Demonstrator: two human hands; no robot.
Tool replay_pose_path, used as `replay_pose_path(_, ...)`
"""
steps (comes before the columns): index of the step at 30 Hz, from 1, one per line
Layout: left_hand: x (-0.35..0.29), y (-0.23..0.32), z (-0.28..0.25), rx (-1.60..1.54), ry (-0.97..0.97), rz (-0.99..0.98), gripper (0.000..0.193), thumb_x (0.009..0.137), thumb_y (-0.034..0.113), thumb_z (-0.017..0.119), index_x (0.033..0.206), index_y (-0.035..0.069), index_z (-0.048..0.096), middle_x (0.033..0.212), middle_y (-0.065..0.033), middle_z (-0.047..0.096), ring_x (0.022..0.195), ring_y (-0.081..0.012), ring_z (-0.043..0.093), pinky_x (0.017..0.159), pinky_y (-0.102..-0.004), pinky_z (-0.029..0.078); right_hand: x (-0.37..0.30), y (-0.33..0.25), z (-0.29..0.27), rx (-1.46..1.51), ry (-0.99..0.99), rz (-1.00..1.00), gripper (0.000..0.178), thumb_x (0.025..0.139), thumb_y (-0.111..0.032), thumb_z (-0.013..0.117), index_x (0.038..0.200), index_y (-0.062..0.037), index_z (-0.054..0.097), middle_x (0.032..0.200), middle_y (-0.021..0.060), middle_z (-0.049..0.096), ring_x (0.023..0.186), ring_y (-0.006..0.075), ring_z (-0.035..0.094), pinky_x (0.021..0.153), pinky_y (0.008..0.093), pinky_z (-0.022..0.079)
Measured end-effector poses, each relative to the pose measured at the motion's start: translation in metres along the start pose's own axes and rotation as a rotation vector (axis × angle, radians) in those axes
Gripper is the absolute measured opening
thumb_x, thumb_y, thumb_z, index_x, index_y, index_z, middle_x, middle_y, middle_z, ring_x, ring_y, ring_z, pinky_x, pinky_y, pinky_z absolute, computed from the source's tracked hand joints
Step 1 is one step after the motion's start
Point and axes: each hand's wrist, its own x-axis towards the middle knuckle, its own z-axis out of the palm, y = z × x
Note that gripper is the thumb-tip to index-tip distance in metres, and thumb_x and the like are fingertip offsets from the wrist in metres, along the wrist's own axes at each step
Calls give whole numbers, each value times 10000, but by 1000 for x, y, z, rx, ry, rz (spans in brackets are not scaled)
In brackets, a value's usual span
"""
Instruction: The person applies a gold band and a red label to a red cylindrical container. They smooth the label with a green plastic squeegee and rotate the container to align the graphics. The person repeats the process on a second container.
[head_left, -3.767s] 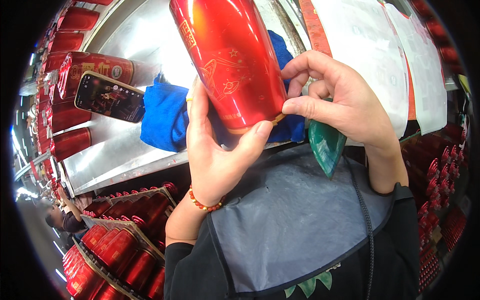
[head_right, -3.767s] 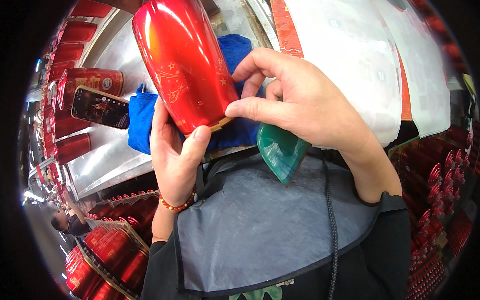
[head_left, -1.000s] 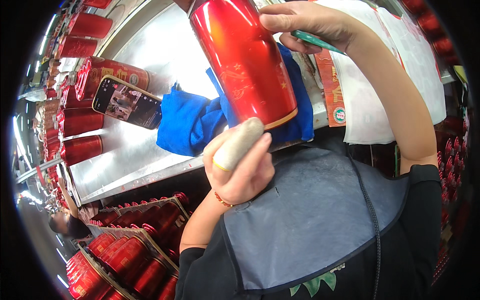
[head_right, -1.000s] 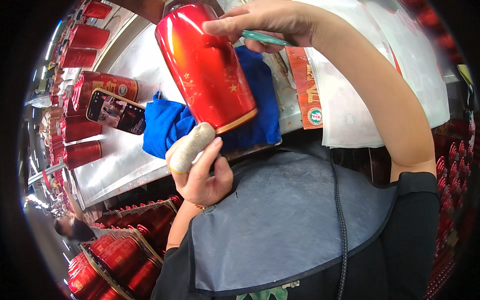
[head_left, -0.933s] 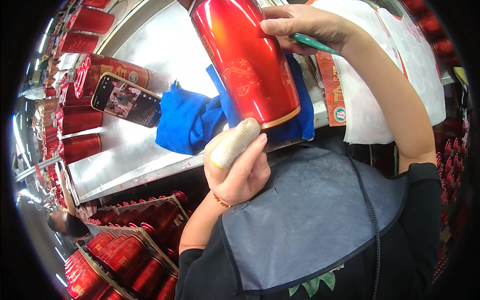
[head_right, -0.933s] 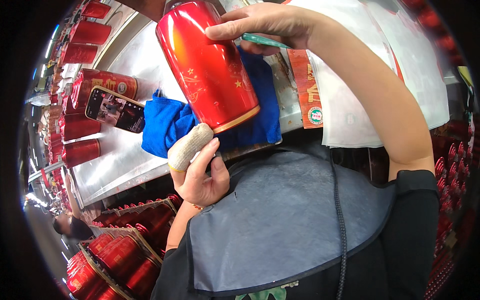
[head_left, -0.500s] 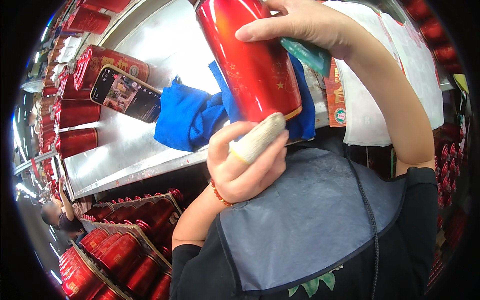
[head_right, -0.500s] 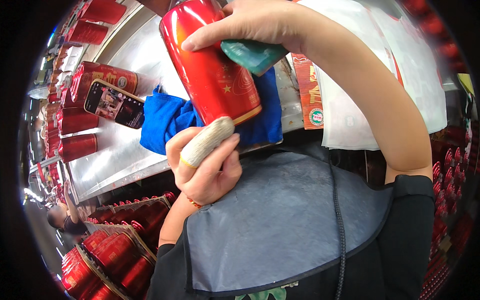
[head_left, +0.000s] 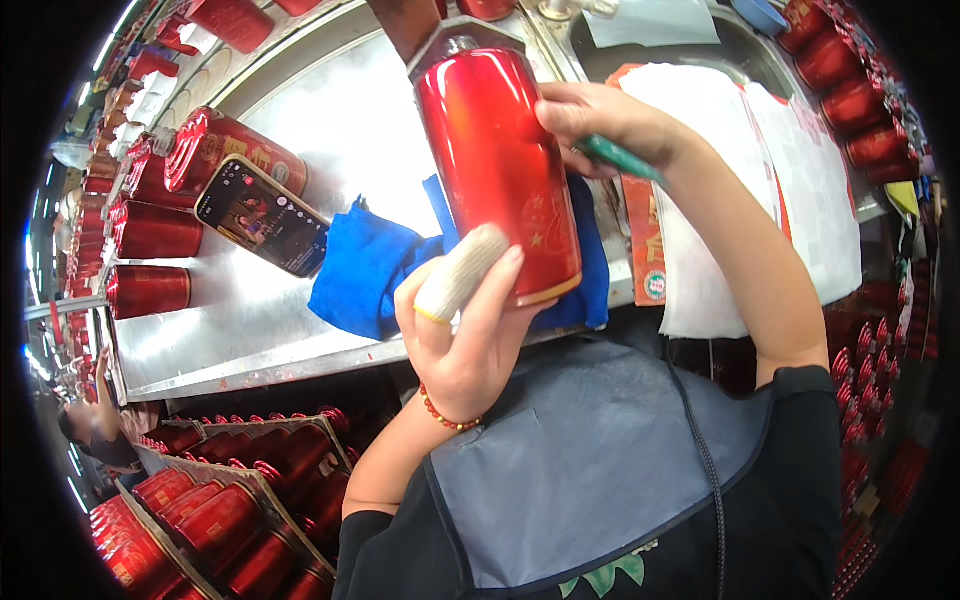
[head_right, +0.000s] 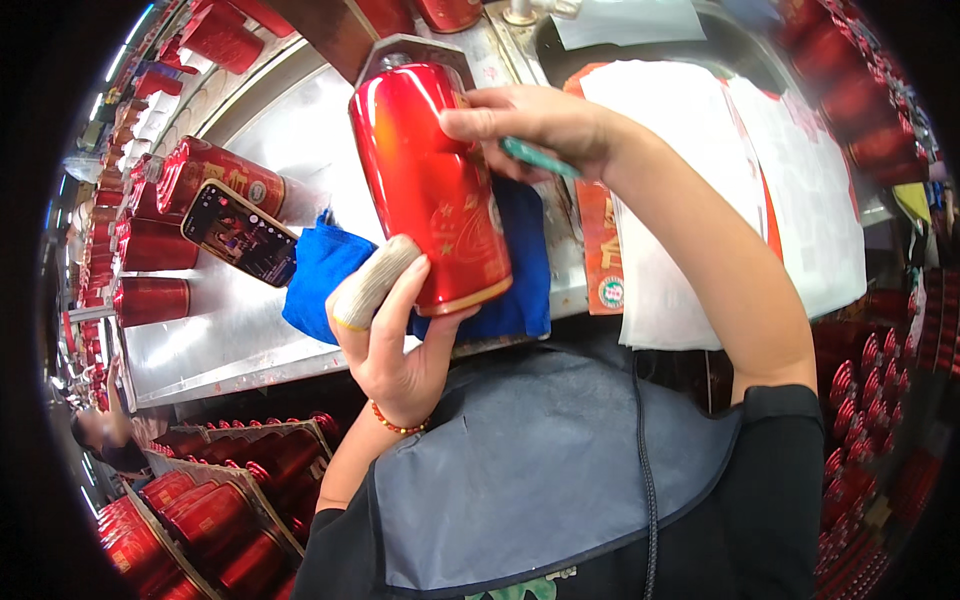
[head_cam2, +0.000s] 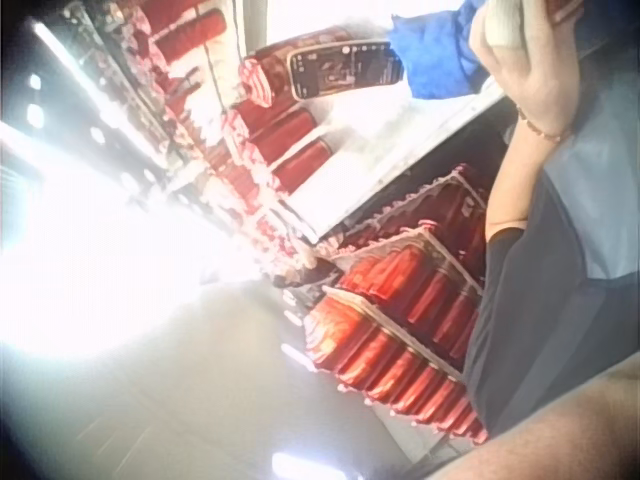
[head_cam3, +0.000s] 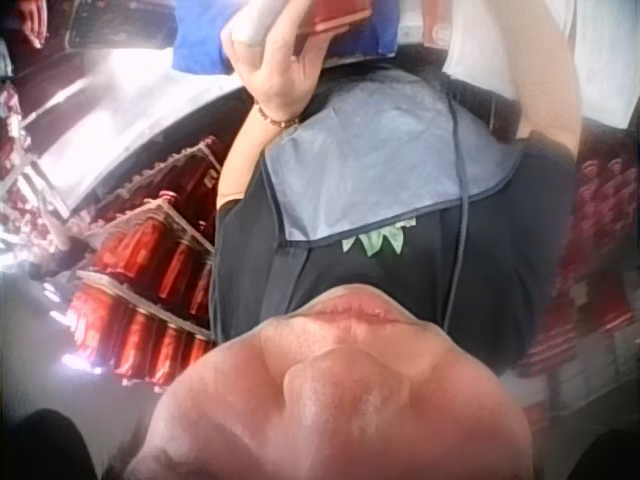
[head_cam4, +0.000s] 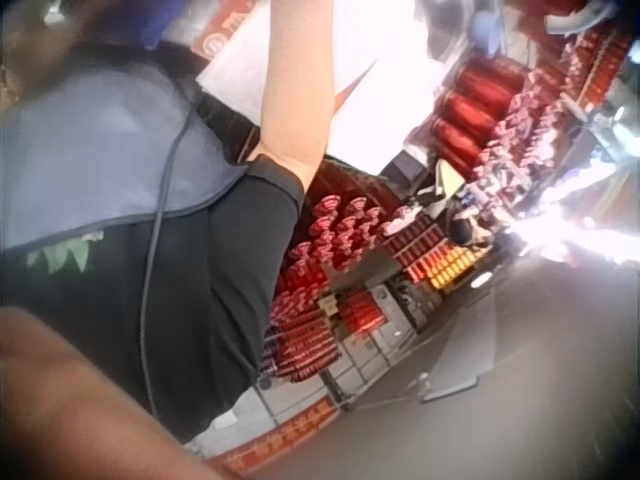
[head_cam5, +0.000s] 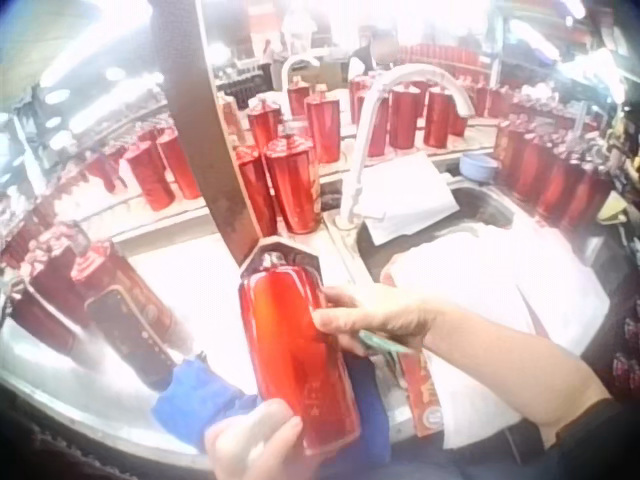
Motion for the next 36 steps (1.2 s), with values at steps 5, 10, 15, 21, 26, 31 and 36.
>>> replay_pose_path(5,-25,-7,5,-312,2,-287,560,848,154,838,1343,7,621,1343,-171,623,1222,-329,575,1047,-389,451,-31,-11,10,-141,197,2,818,946,-562,670,1449,50,470,913,55,656,673,59,589,638,206,481)
replay_pose_path(10,-23,-11,0,-247,-104,-221,558,915,235,790,1346,-33,557,1360,-199,576,1238,-322,553,1055,-396,443,-42,1,-15,-40,406,2,587,1065,-486,528,1245,57,659,1116,111,728,938,95,651,875,241,521)
replay_pose_path(15,-22,-14,-2,-278,-86,-229,605,830,167,855,1349,5,591,1343,-189,603,1230,-339,561,1037,-386,445,-52,-32,-6,-114,539,-179,367,980,-95,667,1325,18,611,1186,64,671,1104,124,628,976,244,499)
replay_pose_path(21,-13,-19,-1,-198,-151,-181,867,715,192,915,1449,-13,501,1469,-253,492,1279,-407,516,1085,-474,402,-53,-53,36,-982,409,-783,382,725,134,718,1080,-5,734,1002,114,705,909,232,668,788,318,537)
replay_pose_path(26,-6,-21,3,-235,-191,-167,915,745,190,905,1486,-77,439,1536,-303,416,1412,-442,440,1139,-468,391,-46,-61,44,-1076,433,-811,399,647,111,728,1029,-2,749,950,115,710,843,261,677,738,330,541)
replay_pose_path(31,-6,-23,3,-251,-189,-139,895,775,180,887,1486,-102,423,1554,-337,379,1459,-467,388,1171,-465,377,-41,-62,44,-1098,441,-841,403,632,106,725,1026,26,742,946,136,707,828,269,685,704,341,551)
replay_pose_path(36,-4,-25,3,-265,-205,-125,899,788,177,876,1495,-113,403,1556,-352,364,1461,-470,382,1175,-468,369,-39,-61,42,-1091,457,-839,420,626,126,708,1036,40,742,944,147,703,845,268,695,720,336,572)
